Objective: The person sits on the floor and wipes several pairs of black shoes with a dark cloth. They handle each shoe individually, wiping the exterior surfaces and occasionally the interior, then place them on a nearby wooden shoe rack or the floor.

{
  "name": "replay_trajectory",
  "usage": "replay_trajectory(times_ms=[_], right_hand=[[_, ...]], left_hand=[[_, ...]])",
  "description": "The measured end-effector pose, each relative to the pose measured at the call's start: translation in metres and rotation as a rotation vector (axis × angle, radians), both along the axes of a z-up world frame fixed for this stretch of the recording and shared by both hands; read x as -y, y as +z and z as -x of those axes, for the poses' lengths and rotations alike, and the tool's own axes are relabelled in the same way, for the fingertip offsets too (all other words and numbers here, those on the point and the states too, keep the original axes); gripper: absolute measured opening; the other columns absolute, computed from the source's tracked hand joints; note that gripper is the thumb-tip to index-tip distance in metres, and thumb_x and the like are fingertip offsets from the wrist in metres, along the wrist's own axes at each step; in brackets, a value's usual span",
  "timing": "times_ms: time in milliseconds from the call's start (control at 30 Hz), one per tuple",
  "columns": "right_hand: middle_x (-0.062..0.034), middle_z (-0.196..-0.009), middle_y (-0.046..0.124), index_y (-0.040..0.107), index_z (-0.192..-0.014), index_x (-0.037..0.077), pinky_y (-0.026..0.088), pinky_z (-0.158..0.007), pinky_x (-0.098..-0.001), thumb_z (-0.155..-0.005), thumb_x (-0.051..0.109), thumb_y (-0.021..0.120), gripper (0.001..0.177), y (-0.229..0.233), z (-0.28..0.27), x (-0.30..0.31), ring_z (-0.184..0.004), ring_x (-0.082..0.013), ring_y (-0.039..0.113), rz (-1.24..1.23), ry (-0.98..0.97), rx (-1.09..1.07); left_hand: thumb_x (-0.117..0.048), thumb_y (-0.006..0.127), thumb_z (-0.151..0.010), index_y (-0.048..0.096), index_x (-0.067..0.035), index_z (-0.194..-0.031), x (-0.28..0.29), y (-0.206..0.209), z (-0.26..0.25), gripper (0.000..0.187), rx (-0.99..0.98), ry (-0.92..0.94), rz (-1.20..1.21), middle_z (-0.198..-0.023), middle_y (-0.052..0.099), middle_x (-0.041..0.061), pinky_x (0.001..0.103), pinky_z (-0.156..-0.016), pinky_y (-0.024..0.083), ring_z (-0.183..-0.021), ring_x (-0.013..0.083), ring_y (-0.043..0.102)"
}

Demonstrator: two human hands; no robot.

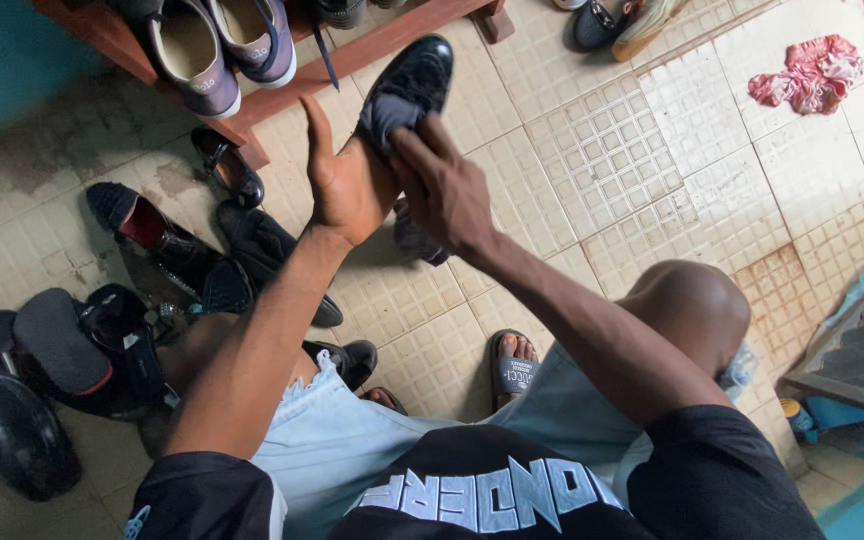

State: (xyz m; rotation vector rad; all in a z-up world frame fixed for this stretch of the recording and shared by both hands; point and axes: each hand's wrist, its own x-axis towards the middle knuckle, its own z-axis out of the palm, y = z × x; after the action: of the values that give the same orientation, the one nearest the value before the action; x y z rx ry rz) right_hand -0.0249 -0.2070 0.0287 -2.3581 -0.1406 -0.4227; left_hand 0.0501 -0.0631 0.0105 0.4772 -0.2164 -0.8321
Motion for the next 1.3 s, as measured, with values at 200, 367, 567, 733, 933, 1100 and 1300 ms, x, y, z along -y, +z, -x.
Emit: replay_trajectory(times_ms=[200,367,567,733,933,1100,1300], right_hand=[[-0.0163,-0.122,0.058,0.059,-0.131,0.009,0.055,-0.072,-0.0461,-0.105,0.015,0.064,0.028,-0.014,0.014,0.005,-0.092,-0.0394,0.067,-0.040,-0.167,0.039],[-0.0164,-0.123,0.057,0.058,-0.133,0.008,0.055,-0.077,-0.0444,-0.105,0.012,0.063,0.029,-0.009,0.007,0.031,-0.100,-0.0386,0.068,-0.010,-0.368,0.102],[-0.0166,-0.118,0.056,0.059,-0.124,0.009,0.054,-0.076,-0.0469,-0.101,0.010,0.063,0.024,0.006,0.024,0.010,-0.097,-0.0414,0.066,-0.036,-0.173,0.009],[-0.0164,-0.106,0.052,0.059,-0.122,0.009,0.050,-0.066,-0.0486,-0.102,0.011,0.061,0.021,0.005,0.033,-0.008,-0.083,-0.0403,0.063,-0.059,-0.103,-0.169],[-0.0176,-0.114,0.052,0.056,-0.129,0.007,0.051,-0.076,-0.0477,-0.104,0.009,0.062,0.025,0.002,0.010,0.016,-0.095,-0.0409,0.063,-0.014,-0.337,0.071],[-0.0203,-0.119,0.051,0.054,-0.132,0.005,0.051,-0.081,-0.0490,-0.104,0.009,0.060,0.029,0.001,0.008,0.008,-0.103,-0.0434,0.061,-0.028,-0.276,0.099],[-0.0222,-0.116,0.051,0.054,-0.129,0.005,0.049,-0.078,-0.0501,-0.101,0.010,0.061,0.029,-0.011,0.011,-0.020,-0.098,-0.0447,0.060,-0.048,-0.214,-0.058]], left_hand=[[-0.087,0.039,-0.089,0.025,-0.001,-0.166,0.013,-0.006,0.007,0.117,0.000,-0.047,-0.015,-0.162,0.042,0.013,0.043,-0.131,0.028,-0.151,0.0267,0.040],[-0.084,0.038,-0.092,0.024,-0.002,-0.166,0.030,-0.003,0.023,0.112,-0.003,-0.190,0.023,-0.166,0.039,0.010,0.043,-0.132,0.028,-0.155,0.0252,0.037],[-0.083,0.039,-0.097,0.029,0.005,-0.162,0.023,-0.024,0.009,0.109,-0.012,-0.076,-0.010,-0.156,0.048,0.015,0.045,-0.128,0.033,-0.145,0.0278,0.046],[-0.081,0.041,-0.094,0.030,0.004,-0.162,0.010,-0.017,-0.003,0.109,-0.050,0.032,0.066,-0.152,0.051,0.015,0.045,-0.126,0.037,-0.140,0.0282,0.051],[-0.077,0.044,-0.096,0.030,0.004,-0.162,0.014,0.006,0.016,0.107,-0.070,-0.070,0.110,-0.157,0.050,0.016,0.042,-0.128,0.034,-0.147,0.0279,0.047],[-0.070,0.049,-0.098,0.036,0.002,-0.157,0.005,0.002,0.017,0.094,-0.089,0.046,0.098,-0.152,0.053,0.016,0.046,-0.126,0.037,-0.142,0.0288,0.050],[-0.055,0.058,-0.102,0.045,0.002,-0.151,0.001,-0.008,0.020,0.076,-0.198,0.387,0.123,-0.144,0.058,0.013,0.044,-0.122,0.040,-0.134,0.0265,0.056]])
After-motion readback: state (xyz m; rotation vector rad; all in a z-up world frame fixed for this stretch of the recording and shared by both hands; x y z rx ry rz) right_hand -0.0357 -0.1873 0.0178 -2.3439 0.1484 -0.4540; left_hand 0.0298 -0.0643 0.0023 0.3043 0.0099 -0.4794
